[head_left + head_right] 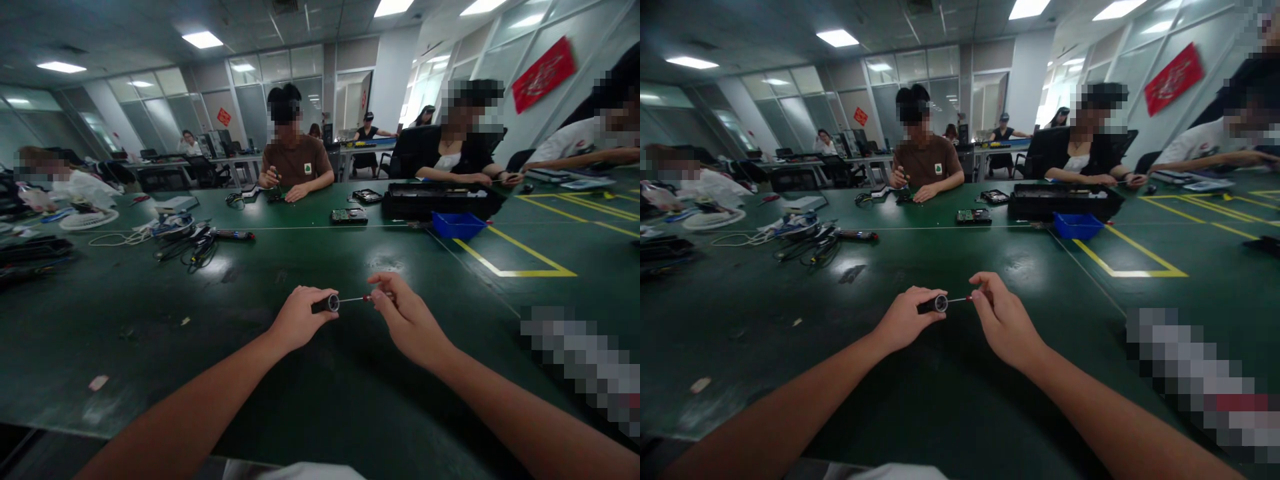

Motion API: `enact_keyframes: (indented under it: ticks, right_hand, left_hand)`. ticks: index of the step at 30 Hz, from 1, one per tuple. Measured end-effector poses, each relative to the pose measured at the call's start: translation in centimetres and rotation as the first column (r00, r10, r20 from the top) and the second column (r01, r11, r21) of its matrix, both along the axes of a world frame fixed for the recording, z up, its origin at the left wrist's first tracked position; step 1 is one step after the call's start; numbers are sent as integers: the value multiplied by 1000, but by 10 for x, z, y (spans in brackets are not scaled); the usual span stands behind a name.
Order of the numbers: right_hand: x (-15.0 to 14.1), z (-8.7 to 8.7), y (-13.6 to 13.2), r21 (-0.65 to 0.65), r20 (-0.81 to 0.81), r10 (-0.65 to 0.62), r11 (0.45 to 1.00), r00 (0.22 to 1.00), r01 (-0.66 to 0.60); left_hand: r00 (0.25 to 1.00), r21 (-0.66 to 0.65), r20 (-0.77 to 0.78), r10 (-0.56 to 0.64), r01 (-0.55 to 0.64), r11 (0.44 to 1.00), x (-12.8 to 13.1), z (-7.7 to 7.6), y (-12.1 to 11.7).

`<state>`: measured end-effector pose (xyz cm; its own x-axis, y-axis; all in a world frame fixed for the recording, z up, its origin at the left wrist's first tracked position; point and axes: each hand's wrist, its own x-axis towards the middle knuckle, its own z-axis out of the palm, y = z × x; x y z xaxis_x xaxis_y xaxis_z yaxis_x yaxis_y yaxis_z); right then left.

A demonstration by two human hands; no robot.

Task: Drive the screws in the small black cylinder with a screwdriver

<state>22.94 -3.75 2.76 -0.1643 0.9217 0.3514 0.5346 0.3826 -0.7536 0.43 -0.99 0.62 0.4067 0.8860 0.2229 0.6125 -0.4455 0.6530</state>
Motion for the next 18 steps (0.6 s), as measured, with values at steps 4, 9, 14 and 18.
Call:
enact_keyframes:
  ticks: [4,9,14,18]
  right_hand:
    - [0,3,-2,-35,-1,14,999,1000,-14]
    - [-1,3,-2,-35,-17,-11,999,1000,11]
    - [-2,-1,2,-97,-274,-19,995,961,-8]
    - [0,-6,16,-275,-619,-103,957,779,-92]
  left_hand:
    - [1000,1,0,8,-8,1000,-1,0,0]
    - [1000,0,7,25,-25,1000,1,2,0]
    - [999,-1,3,41,-41,999,2,3,-2]
    - [1000,74,2,-9,8,997,1,0,-2]
